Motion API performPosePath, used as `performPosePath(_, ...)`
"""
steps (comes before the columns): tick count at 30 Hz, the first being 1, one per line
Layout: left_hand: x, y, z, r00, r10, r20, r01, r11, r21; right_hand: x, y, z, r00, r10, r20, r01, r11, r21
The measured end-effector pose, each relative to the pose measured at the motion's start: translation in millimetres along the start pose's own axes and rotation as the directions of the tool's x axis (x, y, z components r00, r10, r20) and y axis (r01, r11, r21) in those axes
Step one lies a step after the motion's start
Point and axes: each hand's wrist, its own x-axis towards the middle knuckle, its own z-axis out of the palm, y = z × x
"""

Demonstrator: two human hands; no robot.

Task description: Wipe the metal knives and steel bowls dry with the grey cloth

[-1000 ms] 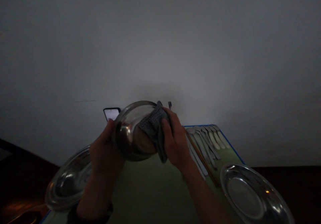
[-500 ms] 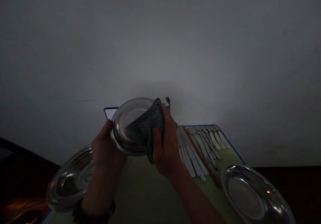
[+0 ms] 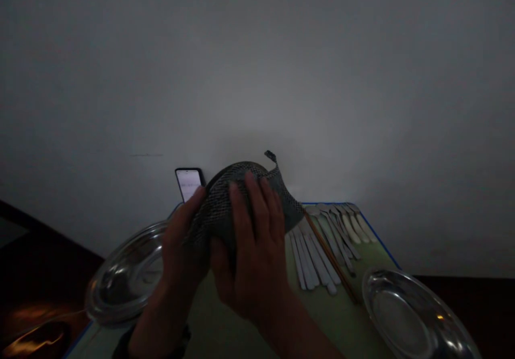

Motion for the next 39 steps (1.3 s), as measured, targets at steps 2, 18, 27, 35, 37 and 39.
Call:
performPosePath(2, -0.7, 0.1, 3.8, 0.999, 0.041, -0.017, -0.04, 0.999, 0.023, -0.6, -2.4, -1.1, 0.998, -0.059, 0.018, 0.06, 0.997, -0.041)
performPosePath(18, -7.5, 5.8, 22.5, 0.977, 0.015, 0.214, -0.107, 0.899, 0.424, 11.8, 3.5, -17.1, 0.999, 0.003, 0.04, -0.002, 1.0, -0.017)
performPosePath(27, -3.6, -4.0, 17.4, 0.993, -0.093, 0.075, 0.061, 0.935, 0.348, 20.0, 42.2, -24.2, 0.955, 0.298, 0.01, -0.294, 0.935, 0.201)
performPosePath(35, 15.9, -1.1, 20.8, 0.957, -0.254, -0.14, 0.228, 0.957, -0.18, 1.8, 30.3, 11.4, 0.977, 0.193, -0.096, -0.178, 0.973, 0.144)
performPosePath(37, 15.7, 0.0, 20.9, 0.949, -0.31, -0.051, 0.297, 0.939, -0.174, -0.6, 25.5, 13.9, 0.988, 0.1, -0.12, -0.095, 0.995, 0.04)
performPosePath(39, 11.8, 2.5, 22.6, 0.95, -0.311, 0.02, 0.31, 0.937, -0.159, -1.4, 23.0, 14.5, 0.99, 0.038, -0.132, -0.043, 0.999, -0.032)
